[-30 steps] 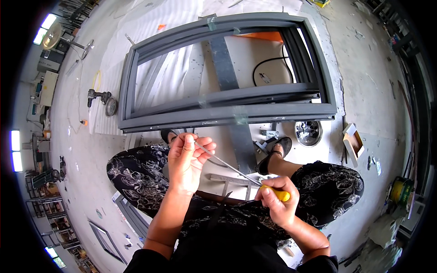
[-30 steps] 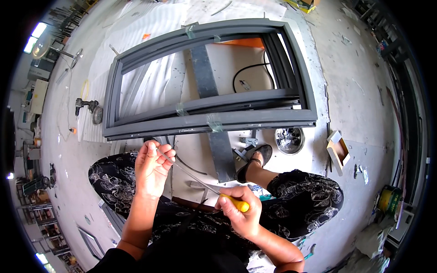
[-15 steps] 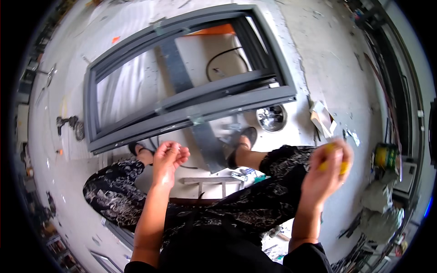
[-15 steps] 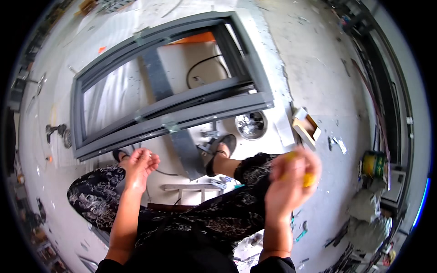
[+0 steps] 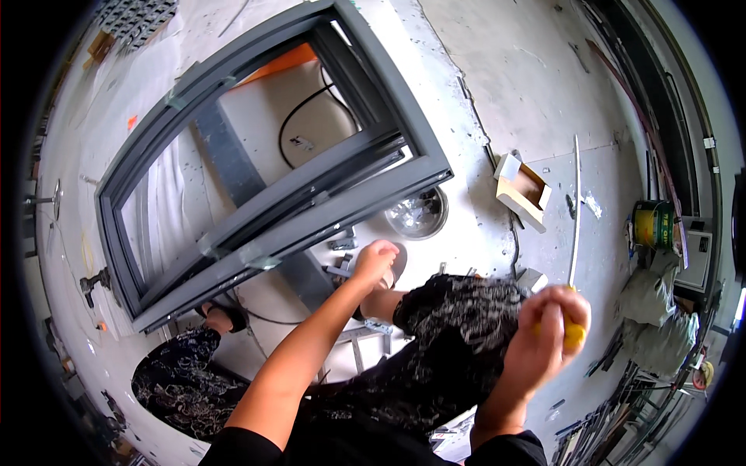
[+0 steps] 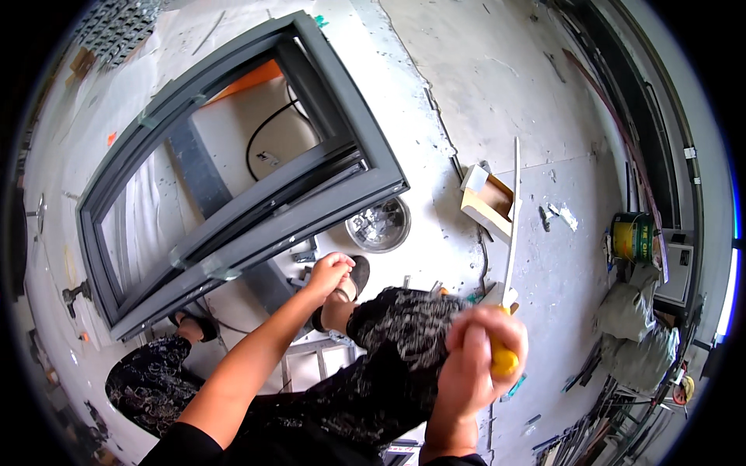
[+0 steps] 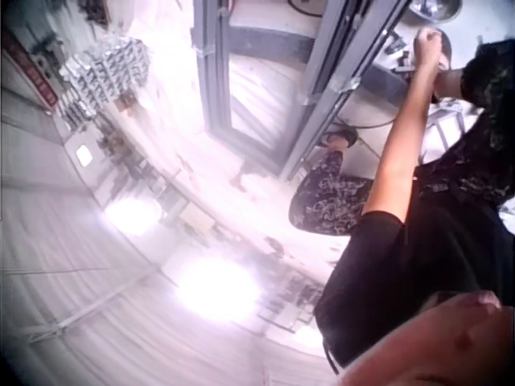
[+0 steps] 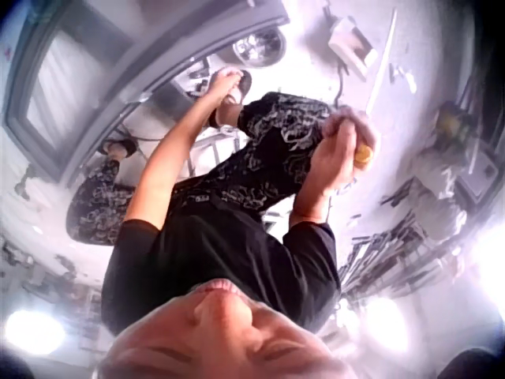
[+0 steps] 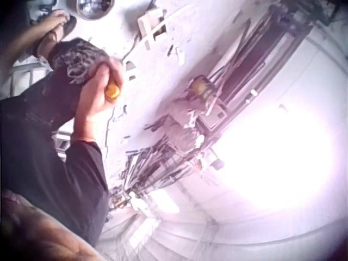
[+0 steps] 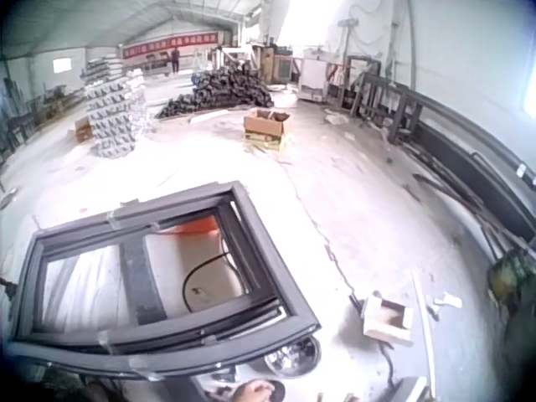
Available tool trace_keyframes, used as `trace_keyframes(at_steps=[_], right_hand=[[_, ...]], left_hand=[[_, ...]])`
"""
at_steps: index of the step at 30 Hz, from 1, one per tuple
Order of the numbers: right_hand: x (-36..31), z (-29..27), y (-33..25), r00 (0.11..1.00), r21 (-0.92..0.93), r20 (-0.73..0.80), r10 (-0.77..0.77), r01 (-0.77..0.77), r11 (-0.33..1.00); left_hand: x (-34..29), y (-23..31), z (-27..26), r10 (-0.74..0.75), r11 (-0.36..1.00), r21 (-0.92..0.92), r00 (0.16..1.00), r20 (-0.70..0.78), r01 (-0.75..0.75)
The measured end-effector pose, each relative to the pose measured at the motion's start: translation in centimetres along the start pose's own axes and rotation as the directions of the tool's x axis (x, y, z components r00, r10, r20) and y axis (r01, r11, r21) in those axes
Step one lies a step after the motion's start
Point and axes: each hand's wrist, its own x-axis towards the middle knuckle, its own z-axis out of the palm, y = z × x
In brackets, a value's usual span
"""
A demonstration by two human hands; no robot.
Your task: The person attaches hardware to a metal window frame. They place screws into holes on a metal strip and use a screwdriver to tighten them, securing the components to the frame.
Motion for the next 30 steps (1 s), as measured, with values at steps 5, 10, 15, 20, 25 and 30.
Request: trace_keyframes(at_steps=[5,10,15,20,25,30], right_hand=[[1.6,-3.0,0.9,0.988,0.236,0.152,0.029,-0.065,0.97],[3.9,-3.6,0.3,0.976,0.368,0.123,0.182,-0.215,0.905],[5.5,-4.3,1.6,0.97,0.424,0.12,0.213,-0.244,0.872],[5.4,-4.2,1.6,0.978,0.42,0.057,0.203,-0.208,0.884],[5.6,-4.2,1.2,0.97,0.374,0.111,0.217,-0.243,0.895],[3.3,-4.5,1.6,0.972,0.252,0.202,0.117,-0.167,0.953]], left_hand=[[6.6,-1.2,4.9,0.193,0.805,0.578,0.98,-0.041,-0.134],[12.9,-1.8,8.1,0.476,0.501,0.824,0.879,-0.009,-0.264],[17.7,-4.2,9.4,0.482,0.556,0.82,0.857,-0.182,-0.138],[16.2,-3.8,9.1,0.424,0.521,0.831,0.904,-0.054,-0.195],[8.2,2.0,6.8,0.174,0.949,0.217,0.953,0.248,-0.229],[-4.3,9.6,0.5,0.338,0.941,-0.094,0.914,0.222,-0.325]])
